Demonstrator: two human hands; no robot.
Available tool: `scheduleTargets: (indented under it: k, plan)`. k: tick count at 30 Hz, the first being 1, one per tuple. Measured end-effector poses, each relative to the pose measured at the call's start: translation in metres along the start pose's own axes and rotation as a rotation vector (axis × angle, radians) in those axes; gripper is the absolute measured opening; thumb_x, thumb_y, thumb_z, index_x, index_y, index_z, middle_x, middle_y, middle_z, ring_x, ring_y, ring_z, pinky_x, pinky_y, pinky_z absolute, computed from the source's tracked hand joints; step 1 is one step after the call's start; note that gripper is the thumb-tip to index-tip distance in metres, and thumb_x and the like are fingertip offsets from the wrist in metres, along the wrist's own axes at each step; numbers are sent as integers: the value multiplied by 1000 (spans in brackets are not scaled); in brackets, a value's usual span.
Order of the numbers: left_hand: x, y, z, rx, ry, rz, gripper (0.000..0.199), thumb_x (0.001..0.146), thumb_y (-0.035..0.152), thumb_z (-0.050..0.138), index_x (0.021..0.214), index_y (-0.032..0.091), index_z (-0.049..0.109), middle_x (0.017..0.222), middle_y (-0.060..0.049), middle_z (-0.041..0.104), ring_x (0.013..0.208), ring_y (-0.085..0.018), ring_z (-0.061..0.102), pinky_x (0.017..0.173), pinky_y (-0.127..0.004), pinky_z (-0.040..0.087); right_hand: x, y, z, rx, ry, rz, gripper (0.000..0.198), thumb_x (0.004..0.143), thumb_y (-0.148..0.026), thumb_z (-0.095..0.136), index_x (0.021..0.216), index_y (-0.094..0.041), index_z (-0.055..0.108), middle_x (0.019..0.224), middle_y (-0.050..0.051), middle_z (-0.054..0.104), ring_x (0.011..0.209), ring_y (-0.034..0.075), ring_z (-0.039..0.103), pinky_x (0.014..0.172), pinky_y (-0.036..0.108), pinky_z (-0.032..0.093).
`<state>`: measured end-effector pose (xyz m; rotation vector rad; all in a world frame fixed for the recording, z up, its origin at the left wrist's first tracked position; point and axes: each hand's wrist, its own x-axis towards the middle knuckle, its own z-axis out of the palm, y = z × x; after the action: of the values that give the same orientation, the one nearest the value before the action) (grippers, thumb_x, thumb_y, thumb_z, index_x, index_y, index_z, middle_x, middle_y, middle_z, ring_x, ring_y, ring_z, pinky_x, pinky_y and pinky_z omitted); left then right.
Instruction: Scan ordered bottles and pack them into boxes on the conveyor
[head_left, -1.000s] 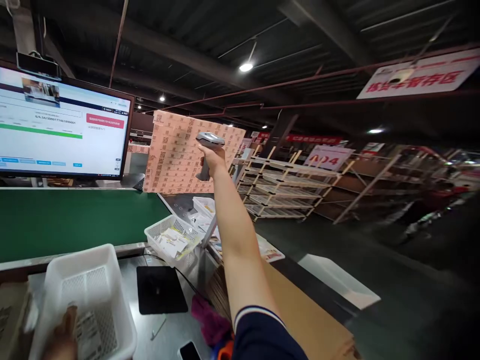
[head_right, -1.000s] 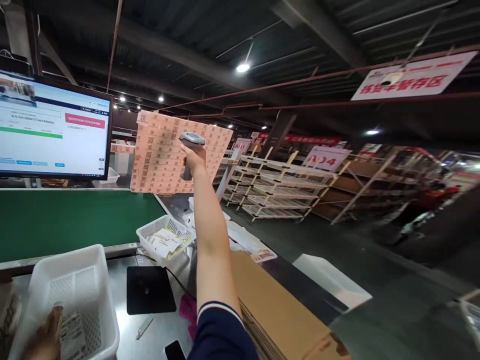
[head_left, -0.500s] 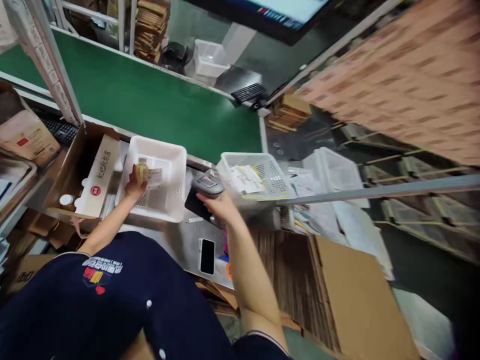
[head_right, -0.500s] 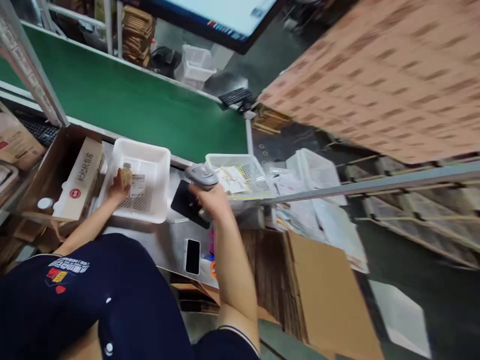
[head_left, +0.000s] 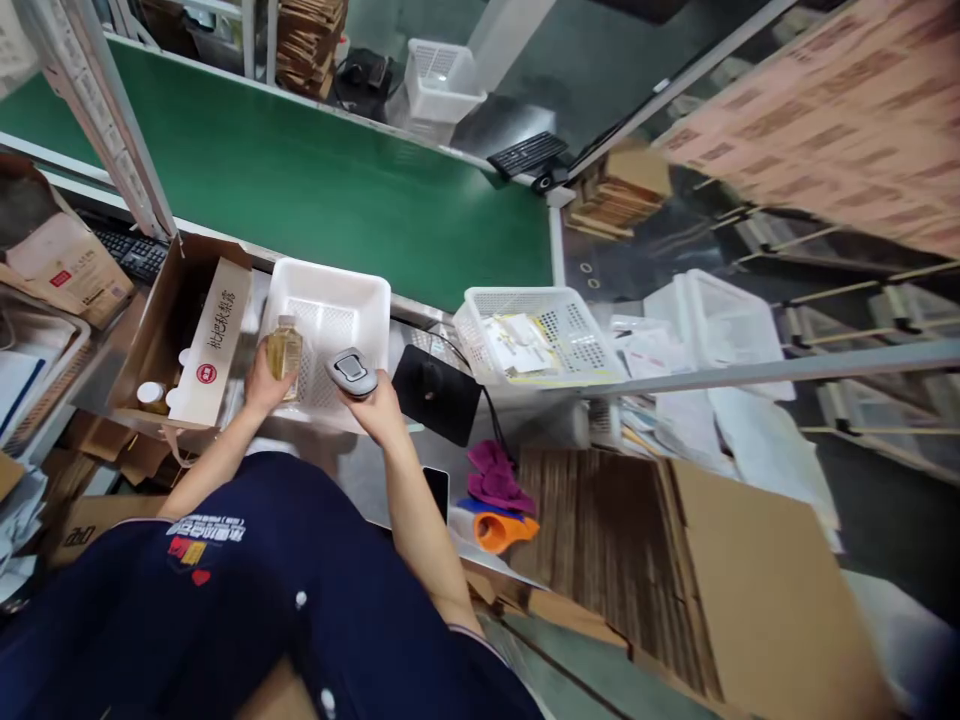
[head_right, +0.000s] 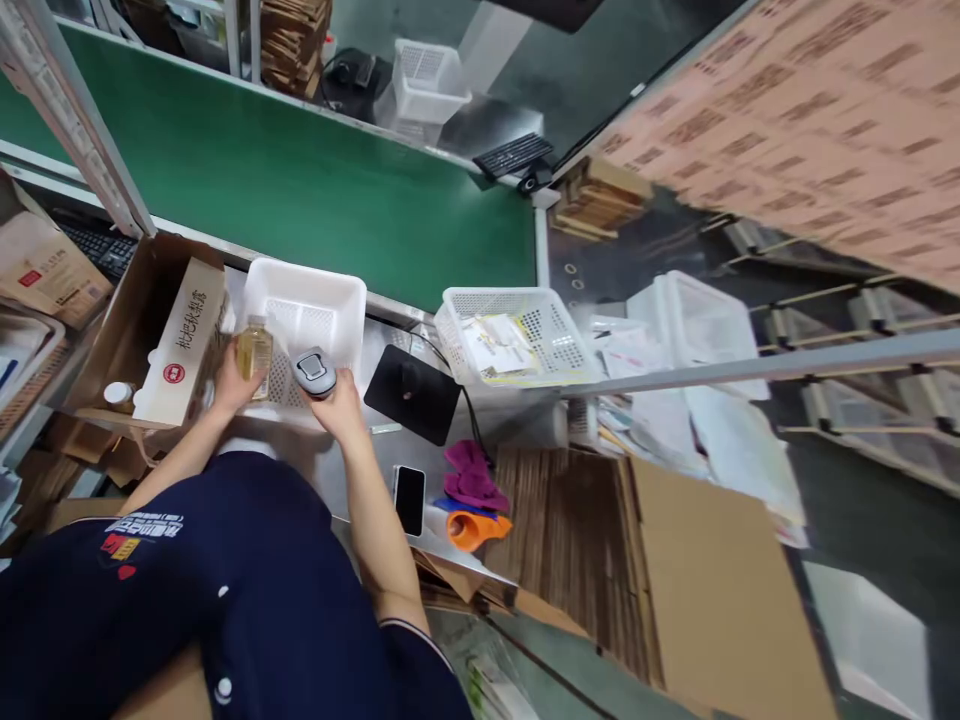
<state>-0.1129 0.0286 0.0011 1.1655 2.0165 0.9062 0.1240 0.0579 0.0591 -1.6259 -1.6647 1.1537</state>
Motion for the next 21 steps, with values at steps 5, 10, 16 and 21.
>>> scheduleTargets:
  k: [5, 10, 16, 21]
  plan:
    - [-1, 7, 3, 51, -13, -37, 98, 95, 29, 87, 175, 12, 32, 175, -27, 51, 159, -45, 56, 132, -60, 48, -32, -1, 14, -303, -122, -34, 40, 83, -36, 80, 120, -24, 70, 123, 11, 68, 117, 34, 71, 104, 50, 62]
    - [1, 0, 2, 21, 6, -1, 95, 95, 26, 87, 173, 8, 36, 172, -30, 53, 156, -41, 59, 132, -54, 47, -46, 8, 26, -372, -105, 31, 35, 89, -31, 73, 123, -23, 65, 128, 12, 64, 113, 33, 70, 97, 46, 61]
    - [0, -10, 3, 42, 45, 64, 97, 88, 29, 93, 170, 15, 44, 166, -25, 62, 149, -41, 66, 125, -57, 56, -54, 13, 32, -347, -88, -26, 39, 86, -30, 76, 123, -23, 65, 120, 9, 67, 112, 31, 69, 91, 39, 58]
    - [4, -13, 5, 63, 64, 80, 95, 87, 29, 94, 168, 16, 46, 163, -23, 65, 146, -40, 68, 124, -53, 58, -73, 8, 30, -363, -142, -50, 39, 90, -32, 75, 127, -22, 66, 121, 11, 67, 107, 31, 69, 86, 38, 56]
